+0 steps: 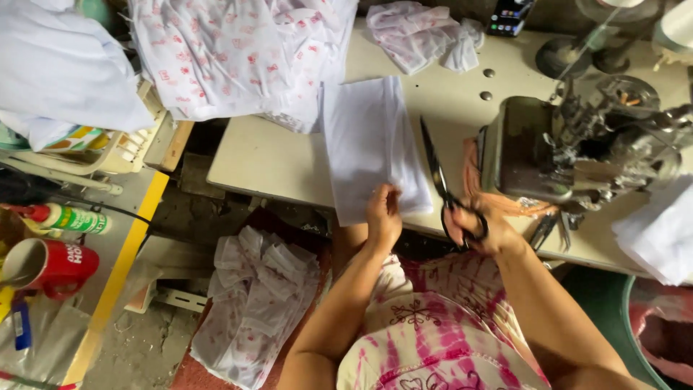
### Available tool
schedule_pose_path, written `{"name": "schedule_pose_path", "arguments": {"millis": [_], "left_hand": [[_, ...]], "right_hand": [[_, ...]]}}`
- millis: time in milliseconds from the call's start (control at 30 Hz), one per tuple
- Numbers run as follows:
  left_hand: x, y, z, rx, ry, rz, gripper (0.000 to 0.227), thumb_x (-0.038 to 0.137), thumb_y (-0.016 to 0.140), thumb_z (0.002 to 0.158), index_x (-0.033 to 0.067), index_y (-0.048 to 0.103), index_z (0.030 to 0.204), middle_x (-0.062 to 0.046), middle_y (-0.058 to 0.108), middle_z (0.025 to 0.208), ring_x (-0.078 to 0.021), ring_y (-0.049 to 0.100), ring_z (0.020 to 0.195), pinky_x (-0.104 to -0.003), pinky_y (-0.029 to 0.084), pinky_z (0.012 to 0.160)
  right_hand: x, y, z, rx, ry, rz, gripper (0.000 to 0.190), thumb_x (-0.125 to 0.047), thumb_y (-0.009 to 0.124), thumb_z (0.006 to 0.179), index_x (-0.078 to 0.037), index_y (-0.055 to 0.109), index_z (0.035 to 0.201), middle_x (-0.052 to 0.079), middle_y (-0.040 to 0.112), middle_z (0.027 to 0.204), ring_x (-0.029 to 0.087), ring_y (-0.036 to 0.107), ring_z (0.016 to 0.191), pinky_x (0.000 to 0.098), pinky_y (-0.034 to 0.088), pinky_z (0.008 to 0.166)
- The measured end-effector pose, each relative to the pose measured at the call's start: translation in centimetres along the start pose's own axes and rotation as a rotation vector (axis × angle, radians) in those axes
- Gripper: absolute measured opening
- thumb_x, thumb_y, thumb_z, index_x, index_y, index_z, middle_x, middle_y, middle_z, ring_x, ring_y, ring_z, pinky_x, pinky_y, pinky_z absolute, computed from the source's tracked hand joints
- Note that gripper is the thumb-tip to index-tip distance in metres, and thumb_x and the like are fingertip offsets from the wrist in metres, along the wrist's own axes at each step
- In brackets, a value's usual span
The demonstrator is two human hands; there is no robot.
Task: The person is manually trimming and cutting white fabric pieces using scissors at a sewing workstation.
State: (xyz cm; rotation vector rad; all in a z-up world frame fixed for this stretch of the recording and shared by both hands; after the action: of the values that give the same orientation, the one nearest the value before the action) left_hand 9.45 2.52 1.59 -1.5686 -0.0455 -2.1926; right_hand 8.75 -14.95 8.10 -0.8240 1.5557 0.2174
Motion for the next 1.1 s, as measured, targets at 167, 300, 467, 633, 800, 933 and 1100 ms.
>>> {"name": "schedule_pose_path", "arguments": {"millis": [167, 300, 467, 633, 800, 933, 1100], "left_hand": [[1.9, 0.9, 0.1, -0.087, 0.209, 0.125, 0.019, 0.003, 0.067, 0.087, 0.0219, 0.070, 0.089, -0.002, 0.063, 0.089, -0.0272, 0.066, 0.081, -0.035, 0.055, 0.079], [3.6, 1.4, -0.3, -0.144, 0.329, 0.263, 0.027, 0.021, 0.085, 0.074, 0.0188, 0.072, 0.097, -0.006, 0.061, 0.097, -0.0310, 0.068, 0.085, -0.038, 0.058, 0.074], [2.0, 2.7, -0.5, -0.166, 0.322, 0.303, 0.010, 0.016, 0.081, 0.079, 0.0168, 0.073, 0.085, -0.005, 0.061, 0.092, -0.0315, 0.068, 0.081, -0.038, 0.058, 0.071], [2.4, 1.9, -0.8, -0.101, 0.308, 0.269, 0.010, 0.019, 0.079, 0.083, 0.0213, 0.072, 0.089, -0.004, 0.061, 0.095, -0.0298, 0.069, 0.085, -0.037, 0.058, 0.073], [5.1, 0.4, -1.4, -0.032, 0.367, 0.151, 0.007, 0.015, 0.076, 0.089, 0.0183, 0.071, 0.093, -0.007, 0.061, 0.098, -0.0345, 0.069, 0.089, -0.040, 0.057, 0.081], [5.3, 0.3, -1.6, -0.005, 0.367, 0.118, 0.005, 0.017, 0.075, 0.091, 0.0188, 0.071, 0.093, -0.007, 0.062, 0.100, -0.0342, 0.069, 0.089, -0.039, 0.057, 0.082], [5.1, 0.7, -2.0, 0.043, 0.407, 0.170, 0.007, 0.016, 0.073, 0.091, 0.0180, 0.068, 0.094, -0.009, 0.062, 0.104, -0.0325, 0.070, 0.094, -0.037, 0.057, 0.084]], "right_hand": [[3.0, 4.1, -8.7, 0.038, -0.105, 0.624, 0.061, -0.054, 0.079, 0.082, 0.001, 0.065, 0.062, 0.011, 0.059, 0.042, 0.019, 0.058, 0.034, 0.0280, 0.046, 0.038], [10.5, 8.2, -12.2, 0.067, -0.027, 0.918, 0.070, -0.067, 0.058, 0.095, 0.002, 0.063, 0.083, 0.015, 0.059, 0.055, 0.027, 0.064, 0.048, 0.0357, 0.051, 0.049], [10.9, 10.1, -13.4, 0.039, 0.040, 0.939, 0.071, -0.068, 0.052, 0.097, 0.001, 0.061, 0.085, 0.013, 0.058, 0.058, 0.026, 0.063, 0.052, 0.0340, 0.048, 0.053], [10.5, 11.0, -12.0, 0.036, 0.081, 0.963, 0.069, -0.068, 0.049, 0.098, -0.001, 0.060, 0.086, 0.014, 0.057, 0.058, 0.027, 0.062, 0.051, 0.0339, 0.047, 0.055], [10.7, 11.4, -9.5, 0.071, 0.172, 0.950, 0.073, -0.074, 0.046, 0.096, -0.002, 0.060, 0.085, 0.015, 0.055, 0.057, 0.029, 0.061, 0.049, 0.0367, 0.045, 0.046], [9.3, 11.0, -7.2, 0.127, 0.153, 0.948, 0.073, -0.069, 0.049, 0.097, 0.001, 0.061, 0.081, 0.018, 0.054, 0.056, 0.031, 0.060, 0.048, 0.0368, 0.043, 0.045], [8.9, 9.4, -5.6, 0.283, 0.177, 0.919, 0.072, -0.070, 0.058, 0.095, 0.001, 0.063, 0.082, 0.018, 0.055, 0.057, 0.032, 0.060, 0.051, 0.0348, 0.043, 0.048]]}}
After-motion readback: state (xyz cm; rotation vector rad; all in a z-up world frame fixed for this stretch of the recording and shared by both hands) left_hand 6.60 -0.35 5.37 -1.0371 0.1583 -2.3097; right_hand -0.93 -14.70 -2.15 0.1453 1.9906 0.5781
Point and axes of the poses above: each hand's wrist, its own z-axis towards the middle knuckle, its own y-axis out of the palm, x = y × z, the point moved 10 cm from there along z, towards the middle knuckle
